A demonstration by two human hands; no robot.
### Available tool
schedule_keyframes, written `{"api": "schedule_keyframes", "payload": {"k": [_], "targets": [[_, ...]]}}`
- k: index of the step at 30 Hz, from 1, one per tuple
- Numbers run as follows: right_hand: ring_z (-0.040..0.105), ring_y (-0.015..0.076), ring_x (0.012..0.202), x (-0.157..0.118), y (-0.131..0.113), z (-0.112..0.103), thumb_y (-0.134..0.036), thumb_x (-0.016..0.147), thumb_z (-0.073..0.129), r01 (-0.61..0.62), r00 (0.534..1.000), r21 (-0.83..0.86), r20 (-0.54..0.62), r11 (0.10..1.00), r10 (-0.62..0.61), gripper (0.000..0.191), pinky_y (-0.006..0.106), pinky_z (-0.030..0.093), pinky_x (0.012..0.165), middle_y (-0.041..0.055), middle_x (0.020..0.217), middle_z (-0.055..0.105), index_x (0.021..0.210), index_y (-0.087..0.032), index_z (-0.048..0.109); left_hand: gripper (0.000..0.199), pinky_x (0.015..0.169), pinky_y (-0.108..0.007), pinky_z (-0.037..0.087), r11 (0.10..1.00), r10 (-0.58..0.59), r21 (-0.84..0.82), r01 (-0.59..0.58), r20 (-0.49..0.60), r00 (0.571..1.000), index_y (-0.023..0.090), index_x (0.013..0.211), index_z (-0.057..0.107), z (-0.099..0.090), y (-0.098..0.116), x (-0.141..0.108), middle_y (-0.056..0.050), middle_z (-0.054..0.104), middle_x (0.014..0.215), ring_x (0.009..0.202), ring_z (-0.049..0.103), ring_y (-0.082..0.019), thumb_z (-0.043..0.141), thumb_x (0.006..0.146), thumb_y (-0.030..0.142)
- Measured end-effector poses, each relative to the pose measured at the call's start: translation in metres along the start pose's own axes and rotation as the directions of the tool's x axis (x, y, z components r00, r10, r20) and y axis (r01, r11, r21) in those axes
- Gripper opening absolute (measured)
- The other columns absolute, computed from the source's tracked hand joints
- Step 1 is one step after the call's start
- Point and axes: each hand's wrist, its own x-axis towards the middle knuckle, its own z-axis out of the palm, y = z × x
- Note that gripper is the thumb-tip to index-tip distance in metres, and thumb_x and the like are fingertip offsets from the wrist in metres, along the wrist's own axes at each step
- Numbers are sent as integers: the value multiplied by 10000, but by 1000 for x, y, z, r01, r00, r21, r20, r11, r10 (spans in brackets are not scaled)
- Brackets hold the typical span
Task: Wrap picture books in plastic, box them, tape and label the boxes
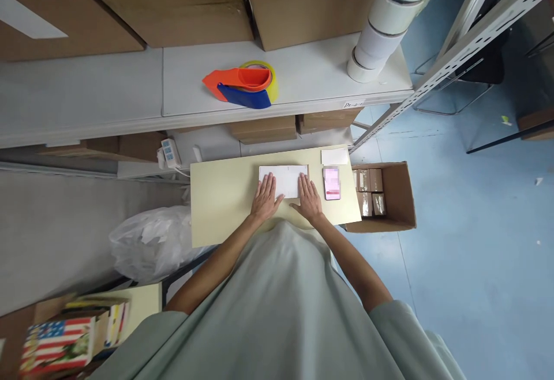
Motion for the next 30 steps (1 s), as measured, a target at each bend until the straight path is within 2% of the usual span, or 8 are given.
{"api": "schedule_keyframes", "payload": {"k": [5,8,11,15,20,24,27,30], "targets": [[114,339,1750,14,-14,5,-573,1078,522,199,977,33,72,979,-201,988,523,141,1425,210,1860,132,1781,-1,128,843,1414,-601,102,1000,1,10,-1,8,1000,75,1792,153,-2,-4,0,-167,127,1870,1751,3,-350,377,1128,544],[112,319,1752,29,-22,8,-565,1082,490,252,964,53,73,966,-255,948,511,140,1426,188,1863,129,1781,-16,159,846,1410,-619,103,1000,-15,15,14,19,1000,81,1791,177,-2,-7,1,-152,132,1874,1747,-46,-371,365,1127,569],[98,328,1753,44,-21,8,-547,1056,546,234,969,70,58,970,-238,970,522,127,1425,194,1865,104,1782,-23,171,860,1400,-651,99,999,-40,25,40,36,999,82,1790,183,0,-7,1,-148,125,1876,1738,-102,-392,353,1125,600],[65,356,1753,51,-11,5,-536,1020,653,132,990,64,29,989,-135,1050,550,109,1420,223,1863,54,1781,-13,153,882,1385,-678,118,994,-106,37,105,18,994,101,1790,199,4,-4,-1,-161,62,1882,1733,-126,-404,359,1114,645],[46,360,1754,35,-1,6,-522,1040,694,42,999,52,23,998,-44,1052,565,122,1415,217,1861,-14,1797,-67,124,899,1373,-696,129,977,-202,65,203,-22,979,124,1792,190,9,3,-3,-185,9,1881,1739,-98,-401,346,1108,686],[25,386,1750,17,2,9,-481,1013,772,13,1000,76,16,997,-15,1096,630,179,1391,220,1852,-60,1813,-153,99,930,1375,-686,136,968,-237,71,239,-41,971,79,1790,117,17,13,-12,-229,33,1871,1739,-106,-391,316,1114,686],[45,414,1743,1,3,10,-432,991,817,-5,1000,102,15,995,3,1063,648,242,1369,223,1854,-60,1811,-209,178,949,1381,-670,138,964,-257,53,261,-73,964,31,1778,94,26,25,-27,-272,35,1859,1734,-126,-397,318,1117,675],[89,433,1736,-20,4,13,-406,1001,809,-22,1000,131,12,991,21,950,630,337,1338,197,1869,-24,1788,-257,298,968,1365,-704,153,960,-274,29,278,-94,957,25,1773,104,34,38,-47,-301,49,1849,1729,-127,-419,346,1109,686]]}}
